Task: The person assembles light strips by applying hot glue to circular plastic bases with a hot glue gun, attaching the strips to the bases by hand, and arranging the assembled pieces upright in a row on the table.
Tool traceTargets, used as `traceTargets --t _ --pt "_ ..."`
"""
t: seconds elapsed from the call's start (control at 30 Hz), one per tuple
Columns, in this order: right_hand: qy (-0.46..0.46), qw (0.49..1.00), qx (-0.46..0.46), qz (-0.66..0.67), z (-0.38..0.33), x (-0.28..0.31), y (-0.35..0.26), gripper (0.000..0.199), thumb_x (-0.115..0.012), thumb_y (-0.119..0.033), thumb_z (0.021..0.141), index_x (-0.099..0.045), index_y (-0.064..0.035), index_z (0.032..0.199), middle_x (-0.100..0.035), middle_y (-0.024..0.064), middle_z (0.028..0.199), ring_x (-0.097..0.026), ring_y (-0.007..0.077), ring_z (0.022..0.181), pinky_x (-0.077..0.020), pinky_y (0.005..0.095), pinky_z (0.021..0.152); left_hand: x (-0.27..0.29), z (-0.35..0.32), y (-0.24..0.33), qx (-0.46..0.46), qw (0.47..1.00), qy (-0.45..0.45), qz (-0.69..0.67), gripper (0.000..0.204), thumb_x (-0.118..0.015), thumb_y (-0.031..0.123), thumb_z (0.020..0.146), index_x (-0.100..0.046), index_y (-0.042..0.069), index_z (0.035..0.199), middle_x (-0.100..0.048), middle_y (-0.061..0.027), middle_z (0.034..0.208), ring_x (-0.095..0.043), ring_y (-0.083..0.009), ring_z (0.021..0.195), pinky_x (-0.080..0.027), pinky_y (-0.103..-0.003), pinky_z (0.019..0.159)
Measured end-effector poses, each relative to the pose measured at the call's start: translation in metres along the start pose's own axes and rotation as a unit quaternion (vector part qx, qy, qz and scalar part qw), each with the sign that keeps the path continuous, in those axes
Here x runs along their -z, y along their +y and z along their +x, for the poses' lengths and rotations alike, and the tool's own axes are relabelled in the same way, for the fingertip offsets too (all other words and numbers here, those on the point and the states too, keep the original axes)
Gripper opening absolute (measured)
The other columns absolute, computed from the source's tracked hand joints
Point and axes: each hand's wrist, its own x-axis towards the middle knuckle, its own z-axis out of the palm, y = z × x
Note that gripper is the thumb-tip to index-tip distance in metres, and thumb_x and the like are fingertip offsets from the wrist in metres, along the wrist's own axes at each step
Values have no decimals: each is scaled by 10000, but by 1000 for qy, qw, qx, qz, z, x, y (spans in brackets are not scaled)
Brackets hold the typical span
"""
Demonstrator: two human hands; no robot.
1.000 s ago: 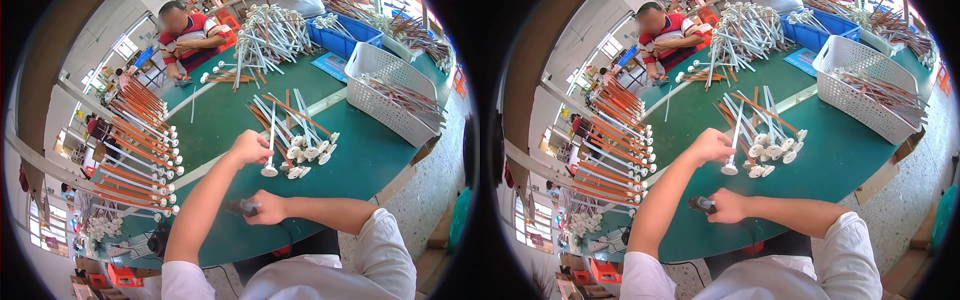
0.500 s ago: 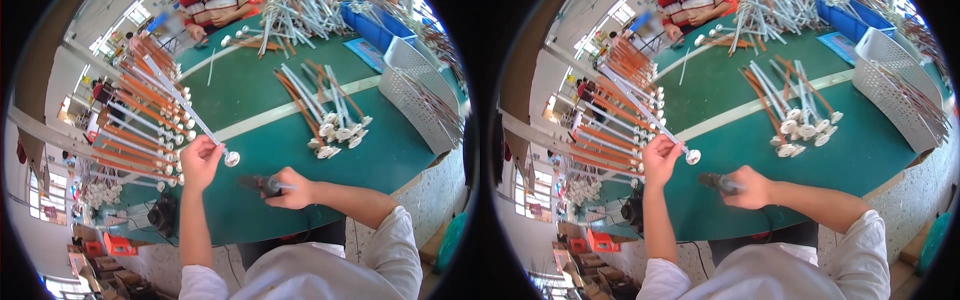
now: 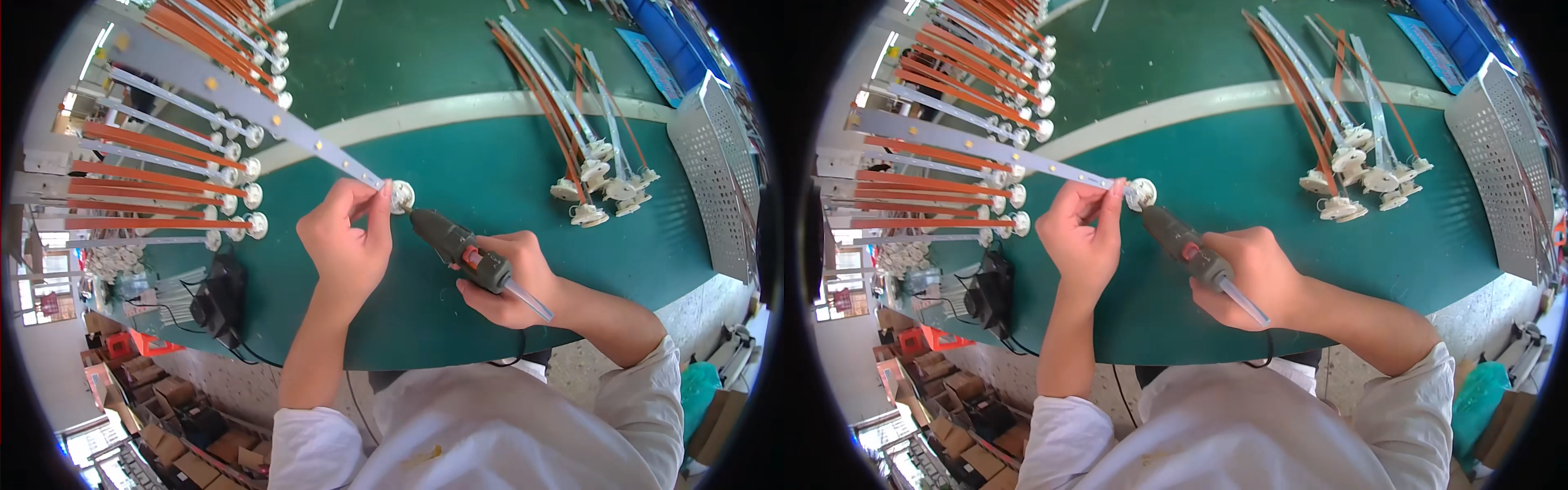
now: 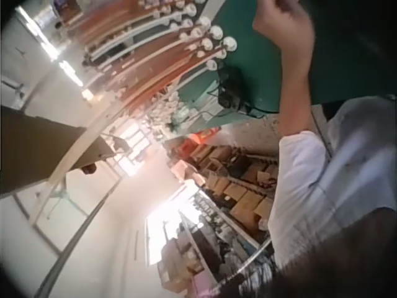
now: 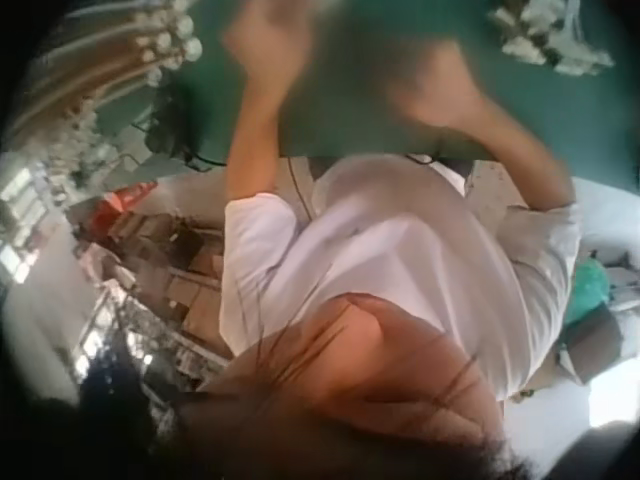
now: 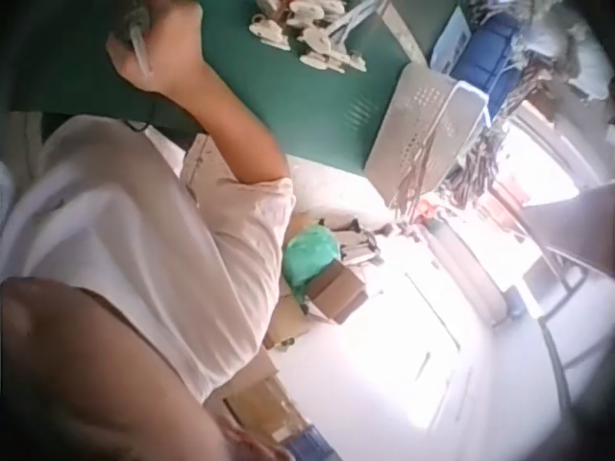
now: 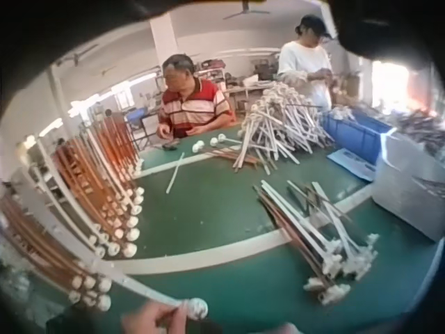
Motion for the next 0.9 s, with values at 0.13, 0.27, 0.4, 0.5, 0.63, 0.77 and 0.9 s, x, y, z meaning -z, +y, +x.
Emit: traceTargets --t 0.13,0.27,0.4,0.5,0.63,0.77,0.9 --pt "21 1000 12 -17 3 -2 -4 143 -715 -28 724 -630 18 830 -596 127 631 -589 298 505 -446 358 487 4 3 3 1 1000 -3 30 168 -750 5 864 -604 -12 782 -690 -97 704 -719 -149 644 -549 -247 603" --pt "15 1000 -1 -21 8 -2 -1 144 -717 -32 724 -617 16 815 -580 122 611 -576 298 489 -432 359 475 2 6 -1 11 999 -15 40 170 -748 4 865 -593 -6 796 -691 -89 704 -718 -138 644 -555 -245 590" --pt "11 1000 -5 -12 9 -3 2 152 -715 -44 737 -634 26 844 -606 125 636 -597 266 493 -446 339 477 1 7 1 14 999 -31 40 169 -745 4 869 -592 -6 797 -691 -88 704 -719 -137 644 -558 -246 591" --pt "13 1000 -22 -6 10 -3 0 156 -712 -45 744 -644 32 861 -624 126 651 -616 242 509 -460 327 488 3 7 0 36 998 -36 29 168 -741 -1 870 -589 -8 799 -692 -85 708 -723 -137 654 -564 -247 597" --pt "6 999 -33 -2 9 -4 0 135 -702 -36 758 -641 33 857 -630 128 658 -622 242 518 -467 322 494 4 9 3 55 997 -44 7 167 -737 -6 872 -587 -14 797 -696 -80 715 -732 -140 679 -575 -249 614" --pt "31 999 -19 -14 10 -9 -5 109 -691 -30 772 -628 32 836 -618 123 636 -604 251 495 -455 327 477 5 11 5 52 997 -50 22 165 -735 -4 875 -590 -17 798 -699 -79 722 -737 -142 697 -580 -249 628" --pt "29 999 -31 -32 10 -7 -7 98 -686 -30 780 -613 29 807 -592 118 599 -573 269 463 -433 336 455 4 11 4 64 997 -44 9 165 -737 -3 874 -592 -20 797 -700 -79 724 -738 -143 702 -581 -248 632"
